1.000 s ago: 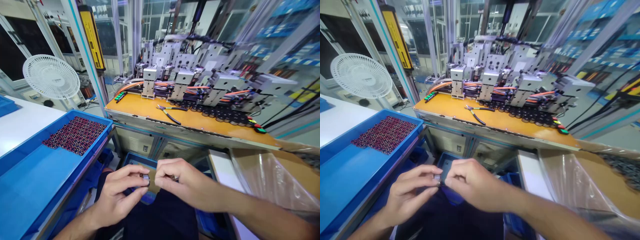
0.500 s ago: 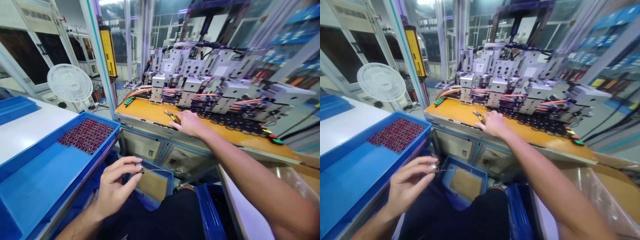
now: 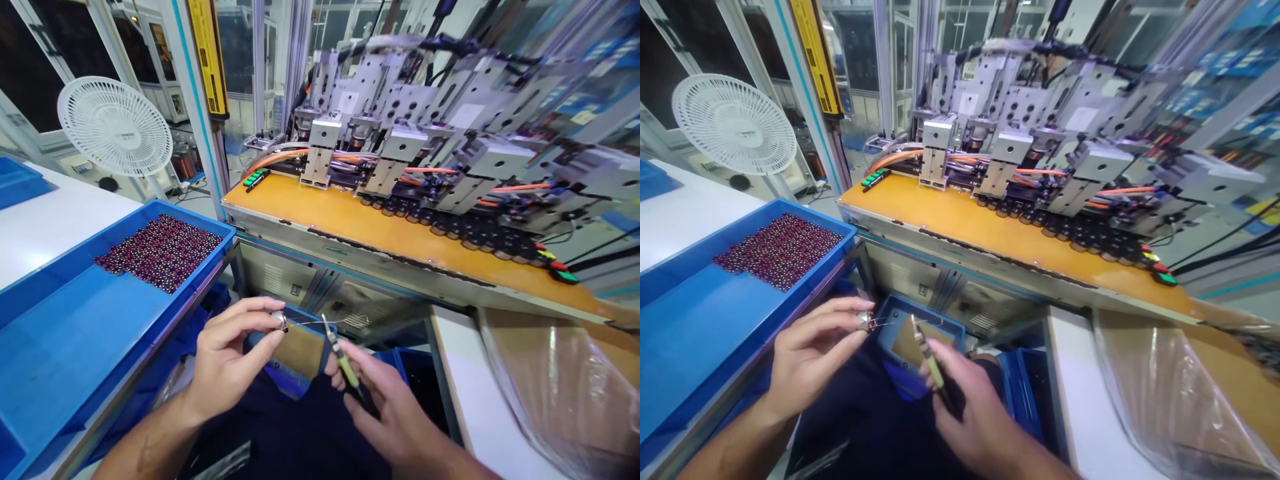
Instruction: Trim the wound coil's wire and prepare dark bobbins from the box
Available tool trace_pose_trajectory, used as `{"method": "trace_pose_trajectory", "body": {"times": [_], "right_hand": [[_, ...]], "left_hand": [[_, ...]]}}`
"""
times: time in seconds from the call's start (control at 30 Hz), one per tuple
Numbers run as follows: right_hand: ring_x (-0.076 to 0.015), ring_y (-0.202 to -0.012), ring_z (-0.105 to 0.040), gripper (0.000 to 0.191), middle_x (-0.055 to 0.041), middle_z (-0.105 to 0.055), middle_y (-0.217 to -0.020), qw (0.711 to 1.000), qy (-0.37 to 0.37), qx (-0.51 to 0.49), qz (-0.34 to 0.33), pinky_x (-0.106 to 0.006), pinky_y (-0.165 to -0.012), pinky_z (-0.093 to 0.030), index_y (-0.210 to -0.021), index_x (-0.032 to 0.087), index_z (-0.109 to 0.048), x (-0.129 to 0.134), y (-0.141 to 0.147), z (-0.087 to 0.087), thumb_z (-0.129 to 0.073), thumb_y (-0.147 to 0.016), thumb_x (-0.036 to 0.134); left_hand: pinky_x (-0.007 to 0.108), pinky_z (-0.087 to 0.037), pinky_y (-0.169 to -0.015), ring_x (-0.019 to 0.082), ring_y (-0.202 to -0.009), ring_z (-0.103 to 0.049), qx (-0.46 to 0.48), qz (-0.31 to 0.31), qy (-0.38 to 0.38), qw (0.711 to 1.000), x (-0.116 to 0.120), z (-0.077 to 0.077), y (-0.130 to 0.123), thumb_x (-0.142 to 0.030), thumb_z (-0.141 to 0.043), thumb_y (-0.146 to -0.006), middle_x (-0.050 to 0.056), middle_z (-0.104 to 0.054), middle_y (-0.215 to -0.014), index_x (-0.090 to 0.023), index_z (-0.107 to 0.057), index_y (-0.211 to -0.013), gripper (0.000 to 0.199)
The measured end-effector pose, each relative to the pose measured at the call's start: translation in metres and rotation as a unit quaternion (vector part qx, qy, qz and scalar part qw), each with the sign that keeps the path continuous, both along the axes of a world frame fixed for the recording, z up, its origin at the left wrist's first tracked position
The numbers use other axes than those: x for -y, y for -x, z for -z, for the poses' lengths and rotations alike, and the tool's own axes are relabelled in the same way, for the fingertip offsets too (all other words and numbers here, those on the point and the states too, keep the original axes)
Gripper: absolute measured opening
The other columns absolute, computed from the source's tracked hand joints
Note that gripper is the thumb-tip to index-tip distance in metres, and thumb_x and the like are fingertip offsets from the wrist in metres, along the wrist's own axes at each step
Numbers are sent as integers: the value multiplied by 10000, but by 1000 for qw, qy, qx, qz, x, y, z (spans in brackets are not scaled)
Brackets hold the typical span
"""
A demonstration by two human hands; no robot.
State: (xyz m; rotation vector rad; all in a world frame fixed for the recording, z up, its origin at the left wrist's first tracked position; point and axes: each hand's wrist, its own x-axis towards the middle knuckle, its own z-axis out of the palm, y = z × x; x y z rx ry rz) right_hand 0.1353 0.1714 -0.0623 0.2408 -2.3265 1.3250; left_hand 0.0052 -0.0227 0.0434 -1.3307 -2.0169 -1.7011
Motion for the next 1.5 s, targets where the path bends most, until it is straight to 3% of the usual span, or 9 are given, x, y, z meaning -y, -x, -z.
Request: {"method": "trace_pose_trajectory", "body": {"times": [0.17,0.33,0.47,0.6,0.67,0.83,1.17,1.33,1.5], "right_hand": [[-253,-1237,-570,795,-121,-606,-1290,994,79,-1,-74,-495,-1105,-418,-1524,285,-307,22,-13,7,-522,-799,42],[-294,-1392,-411,761,-128,-463,-1469,986,130,59,-91,-529,-1158,-310,-1505,252,-392,25,-10,10,-530,-780,67],[-276,-1310,-502,805,-118,-593,-1320,980,154,47,-119,-547,-1166,-287,-1509,268,-379,28,-5,2,-524,-754,28],[-211,-1036,-648,828,-84,-655,-1120,971,195,-6,-141,-466,-1034,-472,-1486,300,-401,32,1,-11,-493,-731,-28],[-174,-913,-655,847,-57,-650,-1044,967,205,-22,-149,-399,-922,-532,-1481,332,-397,34,4,-16,-485,-726,-39],[-141,-786,-618,767,-46,-634,-959,963,220,-25,-151,-312,-759,-546,-1455,325,-435,36,6,-21,-517,-771,-14],[-133,-713,-581,515,-57,-609,-880,971,206,25,-118,-237,-597,-520,-1326,226,-572,36,5,-17,-545,-833,80],[-146,-742,-579,488,-52,-618,-847,965,231,94,-79,-252,-652,-527,-1320,195,-592,33,7,-16,-567,-839,116],[-130,-749,-611,527,-56,-643,-941,939,309,62,-137,-260,-706,-551,-1386,311,-542,24,-4,-28,-583,-888,146]], "left_hand": [[239,-593,-836,164,-982,-717,11,0,6,1000,0,1,-1,-15,-695,-789,57,-750,-1059,-220,-753,-944,263],[261,-590,-855,170,-996,-712,3,7,17,1000,4,1,-4,-11,-687,-798,58,-746,-1066,-219,-748,-960,271],[274,-591,-855,175,-998,-709,0,12,23,1000,6,1,-6,-10,-690,-795,63,-739,-1082,-219,-742,-974,279],[271,-587,-853,170,-986,-710,-5,18,26,999,6,1,-8,-5,-688,-795,58,-741,-1070,-221,-739,-972,285],[267,-586,-852,168,-983,-711,-6,18,27,999,5,1,-8,-4,-688,-794,57,-742,-1067,-221,-740,-968,283],[268,-589,-844,173,-976,-714,-4,19,25,999,4,1,-8,-4,-693,-788,65,-744,-1063,-215,-743,-965,280],[294,-602,-819,194,-953,-721,2,18,19,1000,3,0,-8,-8,-698,-782,85,-752,-1036,-206,-753,-953,268],[300,-602,-817,201,-960,-716,-7,21,28,999,3,2,-5,-23,-700,-792,94,-743,-1034,-195,-742,-941,232],[330,-614,-816,200,-949,-707,-63,53,38,996,7,6,2,0,-700,-783,112,-650,-1148,-180,-672,-934,238]]}}
